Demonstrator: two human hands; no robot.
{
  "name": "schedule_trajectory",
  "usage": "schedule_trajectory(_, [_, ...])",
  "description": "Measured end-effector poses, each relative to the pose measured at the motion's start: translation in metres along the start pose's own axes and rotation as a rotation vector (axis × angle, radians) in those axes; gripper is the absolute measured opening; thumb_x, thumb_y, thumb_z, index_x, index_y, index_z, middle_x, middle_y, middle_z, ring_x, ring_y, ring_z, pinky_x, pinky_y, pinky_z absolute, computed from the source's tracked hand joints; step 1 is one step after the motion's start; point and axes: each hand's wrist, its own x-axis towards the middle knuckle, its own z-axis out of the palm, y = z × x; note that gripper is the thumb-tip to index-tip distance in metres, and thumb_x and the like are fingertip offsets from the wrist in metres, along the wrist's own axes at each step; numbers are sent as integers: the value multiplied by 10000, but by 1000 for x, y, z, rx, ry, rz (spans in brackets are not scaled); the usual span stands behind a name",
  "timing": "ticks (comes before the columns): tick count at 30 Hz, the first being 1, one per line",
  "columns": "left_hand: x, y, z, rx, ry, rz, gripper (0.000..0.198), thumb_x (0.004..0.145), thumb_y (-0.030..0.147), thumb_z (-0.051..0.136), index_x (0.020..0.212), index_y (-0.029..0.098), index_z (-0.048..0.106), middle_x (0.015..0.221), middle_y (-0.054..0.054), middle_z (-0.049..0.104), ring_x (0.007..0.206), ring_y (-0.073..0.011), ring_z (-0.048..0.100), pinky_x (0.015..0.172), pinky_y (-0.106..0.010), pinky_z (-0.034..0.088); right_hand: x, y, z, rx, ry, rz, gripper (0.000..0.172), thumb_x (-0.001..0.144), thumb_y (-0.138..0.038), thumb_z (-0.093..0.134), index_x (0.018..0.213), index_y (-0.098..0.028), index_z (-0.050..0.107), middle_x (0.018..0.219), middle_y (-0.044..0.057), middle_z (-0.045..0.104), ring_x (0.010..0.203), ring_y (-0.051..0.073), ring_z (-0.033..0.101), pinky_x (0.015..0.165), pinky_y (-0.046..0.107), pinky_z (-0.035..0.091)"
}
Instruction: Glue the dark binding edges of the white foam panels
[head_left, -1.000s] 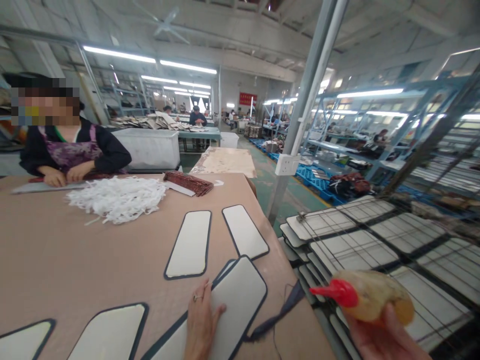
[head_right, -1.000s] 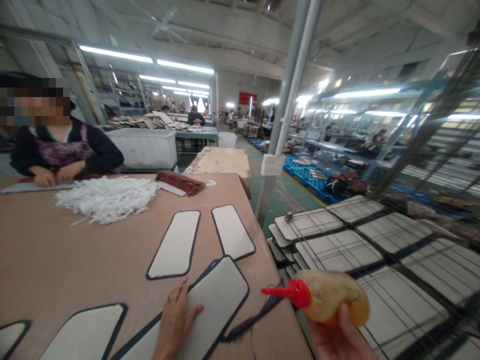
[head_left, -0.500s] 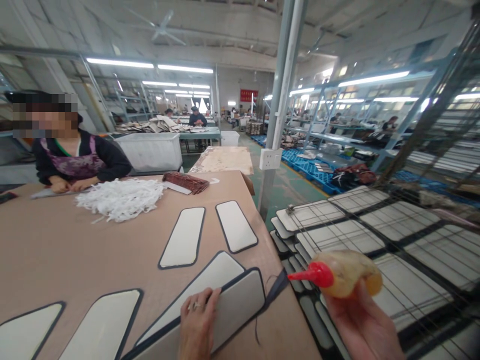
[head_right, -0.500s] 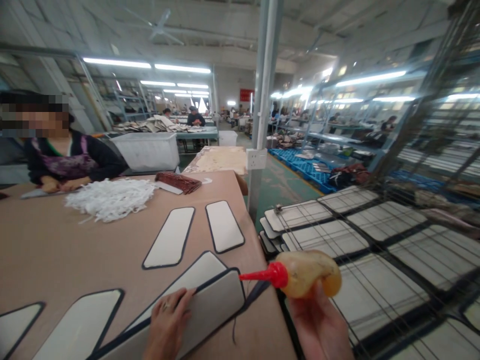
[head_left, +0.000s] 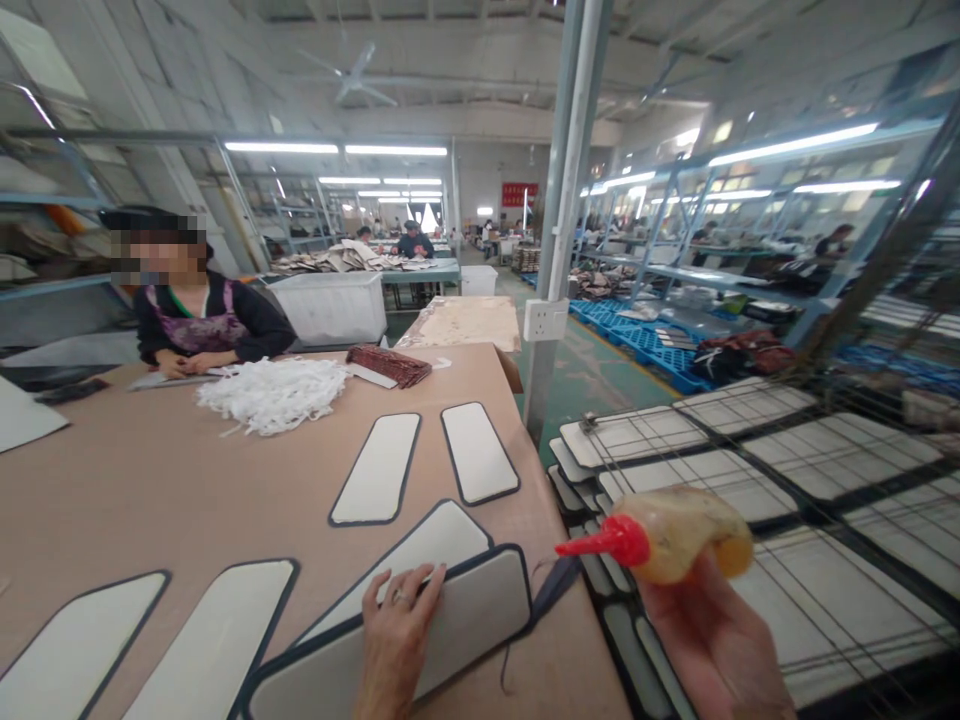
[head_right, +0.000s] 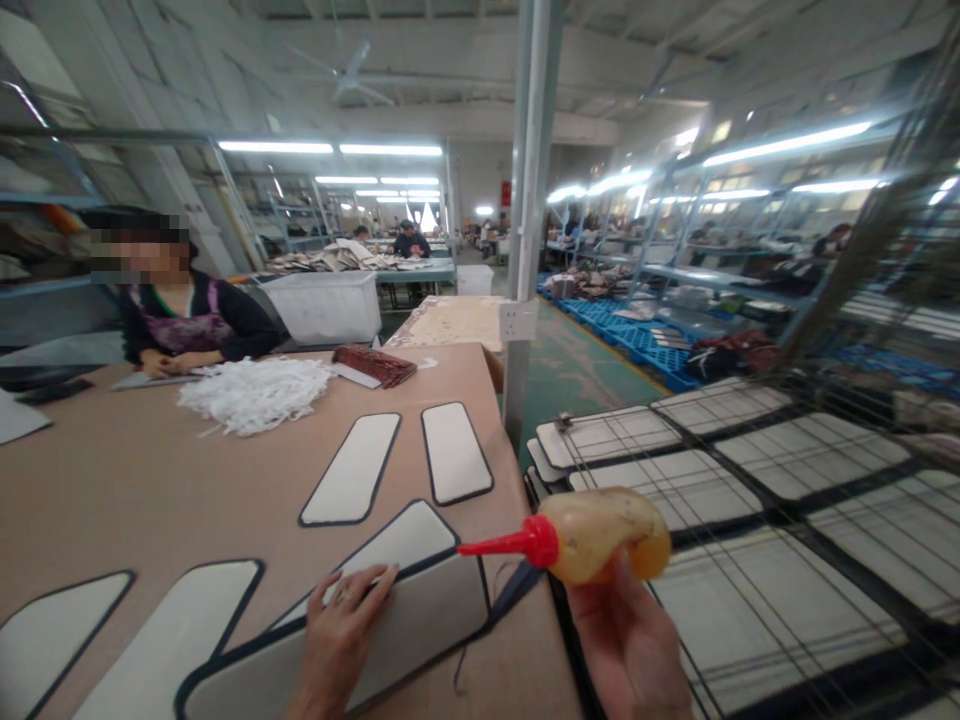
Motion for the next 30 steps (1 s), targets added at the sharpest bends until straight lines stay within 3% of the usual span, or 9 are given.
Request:
schedule_trajectory(7, [-5,-8,2,1,8,95,377,893,112,472,1219,253,599,1172,-22,688,955,-165,638,933,-324,407,3,-3,11,26,115,75,575,447,-227,904,986,-210,705,962,25,740,767,197,702,651,247,595])
schedule_trajectory(12, [-1,-10,7,-52,20,87,381,880,60,445,1165,234,628,1159,-47,688,972,-165,630,903,-316,450,10,-1,14,20,99,79,572,481,-227,888,1019,-243,696,987,2,735,773,190,702,661,242,592])
schedule_trajectory(16, [4,-9,12,-90,54,-3,332,865,83,474,1026,273,693,1084,-55,696,1000,-204,611,849,-345,480,12,0,13,46,126,105,637,454,-214,893,1054,-252,681,1030,3,724,769,184,704,660,249,590])
schedule_trajectory(21, [10,-2,9,-247,-17,-126,294,852,103,473,1001,247,681,937,-70,676,885,-201,624,760,-339,500,12,1,16,34,160,113,697,394,-230,916,1050,-221,680,1030,29,723,762,184,705,661,250,582])
schedule_trajectory(26, [9,10,1,-420,-114,-155,295,837,61,427,1024,202,608,968,-75,686,904,-198,634,805,-334,498,12,0,17,68,170,103,515,495,-187,867,982,-236,705,908,24,748,739,186,704,632,252,586])
schedule_trajectory(30, [4,24,-4,-448,-50,-239,342,895,145,373,1209,188,501,933,-80,704,853,-206,647,856,-380,457,12,-2,14,77,194,119,381,591,-181,800,958,-239,714,863,28,748,711,195,702,610,264,592])
